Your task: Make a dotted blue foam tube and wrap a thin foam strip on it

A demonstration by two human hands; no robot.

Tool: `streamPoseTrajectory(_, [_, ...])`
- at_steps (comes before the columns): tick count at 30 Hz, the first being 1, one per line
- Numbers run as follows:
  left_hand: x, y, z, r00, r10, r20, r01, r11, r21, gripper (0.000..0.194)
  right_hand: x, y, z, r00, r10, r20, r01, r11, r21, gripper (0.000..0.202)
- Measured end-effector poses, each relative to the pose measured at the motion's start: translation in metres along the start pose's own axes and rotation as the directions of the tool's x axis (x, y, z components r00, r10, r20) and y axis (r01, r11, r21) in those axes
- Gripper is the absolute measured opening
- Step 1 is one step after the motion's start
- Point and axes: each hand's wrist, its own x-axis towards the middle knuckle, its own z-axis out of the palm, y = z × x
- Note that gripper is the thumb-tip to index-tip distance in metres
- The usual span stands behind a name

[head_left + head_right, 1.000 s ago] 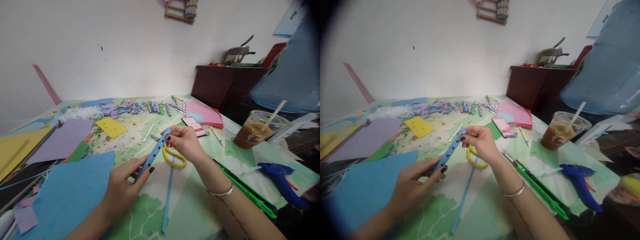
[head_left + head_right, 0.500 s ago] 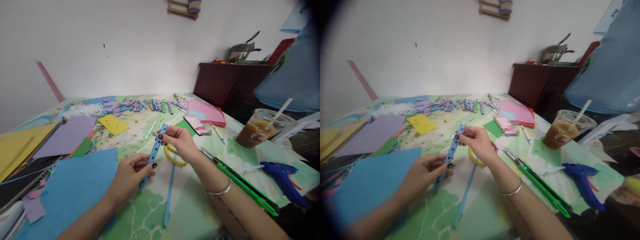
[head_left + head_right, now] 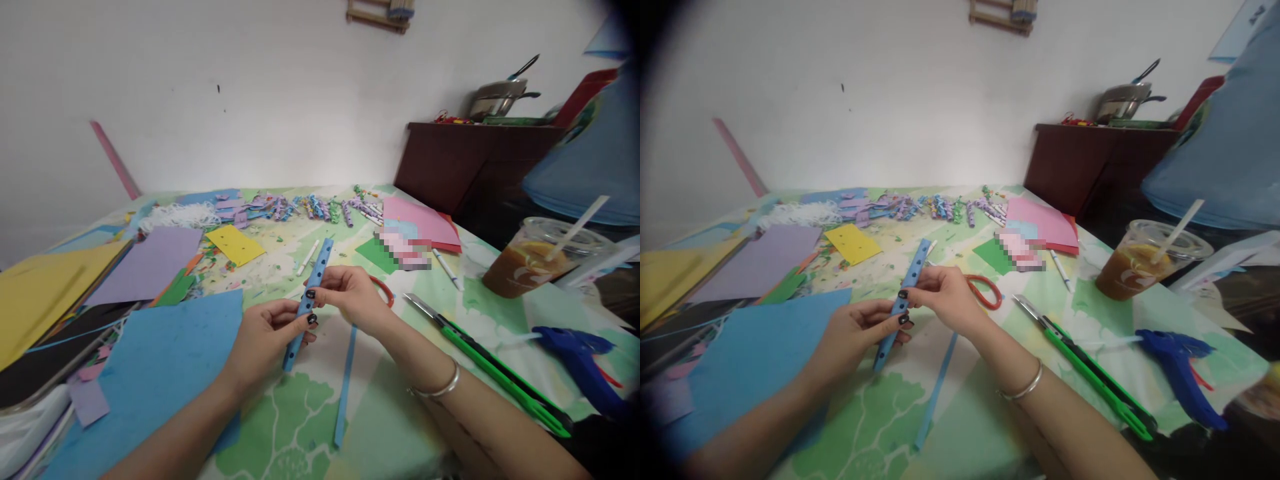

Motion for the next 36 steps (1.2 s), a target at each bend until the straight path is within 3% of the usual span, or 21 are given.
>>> streamPoseTrajectory(7, [0.002, -0.002, -0.002, 0.993, 0.049, 0.107, -0.052, 0.998, 0.021, 0.041, 0.002, -0.007, -0.005, 0.998, 0.007, -0.068, -0.005, 1.000, 0.024, 0.023])
streamPoseTrajectory(17, [0.001, -0.008, -0.002, 0.967, -0.079, 0.242, 0.082, 0.997, -0.001, 0.044, 0.002, -0.021, -0.021, 0.972, -0.055, -0.227, 0.054, 0.999, -0.010, 0.022])
streamPoseTrajectory(31, [0.000, -0.004, 0.000, 0.979, -0.009, 0.203, -0.001, 0.999, 0.050, 0.025, 0.002, -0.019, -0.019, 0.978, -0.112, -0.176, 0.104, 0.993, -0.053, 0.024])
streamPoseTrajectory(36, [0.001, -0.004, -0.001, 0.984, 0.020, 0.176, -0.030, 0.998, 0.050, 0.025, 0.002, -0.017, -0.017, 0.994, -0.049, -0.098, 0.046, 0.998, -0.030, 0.027])
